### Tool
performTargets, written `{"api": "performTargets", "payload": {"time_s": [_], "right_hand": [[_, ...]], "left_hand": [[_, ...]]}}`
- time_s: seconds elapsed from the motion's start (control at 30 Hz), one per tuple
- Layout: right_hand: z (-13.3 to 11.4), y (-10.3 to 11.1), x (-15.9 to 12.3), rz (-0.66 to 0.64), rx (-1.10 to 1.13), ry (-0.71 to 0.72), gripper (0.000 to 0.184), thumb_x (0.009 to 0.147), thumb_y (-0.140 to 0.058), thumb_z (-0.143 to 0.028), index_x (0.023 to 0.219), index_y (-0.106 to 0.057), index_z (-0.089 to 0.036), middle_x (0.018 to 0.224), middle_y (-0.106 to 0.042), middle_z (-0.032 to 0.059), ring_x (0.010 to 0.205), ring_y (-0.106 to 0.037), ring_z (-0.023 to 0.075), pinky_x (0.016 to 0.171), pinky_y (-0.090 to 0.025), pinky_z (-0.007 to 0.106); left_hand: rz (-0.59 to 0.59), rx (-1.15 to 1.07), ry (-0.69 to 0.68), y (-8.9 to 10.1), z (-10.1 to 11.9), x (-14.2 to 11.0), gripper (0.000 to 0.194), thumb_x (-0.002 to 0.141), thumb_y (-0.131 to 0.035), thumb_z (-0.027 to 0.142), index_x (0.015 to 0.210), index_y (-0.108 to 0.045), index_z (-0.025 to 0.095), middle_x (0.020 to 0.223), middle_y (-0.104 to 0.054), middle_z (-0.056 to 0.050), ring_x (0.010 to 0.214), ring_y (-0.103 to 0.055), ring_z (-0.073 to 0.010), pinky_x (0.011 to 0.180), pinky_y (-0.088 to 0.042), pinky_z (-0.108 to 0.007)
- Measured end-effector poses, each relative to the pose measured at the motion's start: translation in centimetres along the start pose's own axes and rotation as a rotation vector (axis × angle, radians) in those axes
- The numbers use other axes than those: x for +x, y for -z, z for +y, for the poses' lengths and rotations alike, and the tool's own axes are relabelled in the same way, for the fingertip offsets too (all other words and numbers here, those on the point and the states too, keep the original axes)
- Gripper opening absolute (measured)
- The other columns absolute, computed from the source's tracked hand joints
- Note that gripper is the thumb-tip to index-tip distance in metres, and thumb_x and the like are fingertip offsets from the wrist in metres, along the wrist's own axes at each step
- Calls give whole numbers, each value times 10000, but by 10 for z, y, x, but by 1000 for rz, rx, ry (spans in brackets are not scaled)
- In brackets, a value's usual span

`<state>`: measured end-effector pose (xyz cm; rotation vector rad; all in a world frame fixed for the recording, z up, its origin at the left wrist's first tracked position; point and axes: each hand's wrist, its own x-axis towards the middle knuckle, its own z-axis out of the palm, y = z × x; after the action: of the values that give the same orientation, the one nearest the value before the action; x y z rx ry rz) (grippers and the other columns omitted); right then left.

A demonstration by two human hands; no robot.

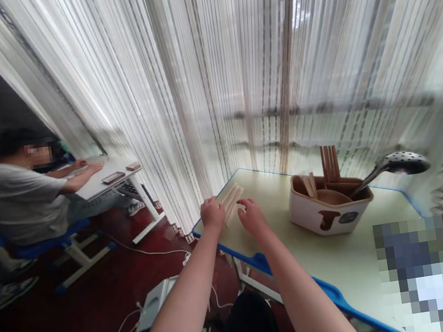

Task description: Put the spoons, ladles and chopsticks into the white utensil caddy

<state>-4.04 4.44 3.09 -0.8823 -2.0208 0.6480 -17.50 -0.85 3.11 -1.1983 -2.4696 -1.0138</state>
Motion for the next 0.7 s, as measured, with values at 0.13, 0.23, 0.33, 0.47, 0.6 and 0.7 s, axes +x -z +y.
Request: {"api": "performTargets", "payload": {"time_s": [0.13, 0.23, 0.33, 0.47, 0.6, 0.7], "right_hand": [[8, -26, 19, -51, -125, 8, 301, 722, -469, -163, 970, -638, -195, 1003, -596, 86, 902, -568, 183, 859, -424, 329], [14, -37, 29, 20, -235, -23, 302, 766, -471, -212, 1023, -630, -201, 1053, -585, 97, 983, -538, 205, 912, -384, 349], [20, -44, 30, 45, -320, -18, 309, 813, -446, -274, 1055, -627, -210, 1103, -572, 92, 1005, -519, 206, 930, -359, 345], [23, -46, 26, -57, -373, 0, 308, 831, -431, -314, 1050, -639, -251, 1135, -570, 57, 1020, -502, 196, 933, -339, 344], [24, -44, 25, -121, -379, 22, 292, 840, -421, -327, 985, -667, -273, 1113, -592, 39, 1003, -505, 192, 915, -345, 350], [24, -43, 25, -119, -367, 28, 283, 834, -429, -303, 979, -668, -260, 1089, -606, 46, 987, -515, 191, 905, -355, 349]], "left_hand": [[-54, 11, 30, -16, -15, 17, 357, 776, -469, 290, 1074, -611, 154, 977, -610, -111, 919, -535, -239, 817, -389, -321], [-65, 31, 39, -26, -22, 21, 344, 799, -436, 319, 1015, -647, 154, 953, -615, -110, 921, -531, -237, 825, -379, -317], [-78, 56, 15, -30, -24, 20, 316, 811, -421, 313, 910, -680, 162, 914, -609, -107, 890, -531, -228, 805, -378, -318], [-96, 87, 18, -28, -22, 20, 267, 804, -440, 278, 839, -683, 172, 880, -602, -98, 869, -529, -221, 778, -379, -321], [-96, 88, 26, -26, -20, 19, 222, 792, -462, 242, 829, -668, 166, 863, -610, -97, 858, -537, -224, 753, -386, -320], [-81, 65, 21, -26, -21, 19, 206, 793, -458, 226, 827, -650, 160, 858, -619, -104, 847, -549, -233, 746, -393, -332]]}}
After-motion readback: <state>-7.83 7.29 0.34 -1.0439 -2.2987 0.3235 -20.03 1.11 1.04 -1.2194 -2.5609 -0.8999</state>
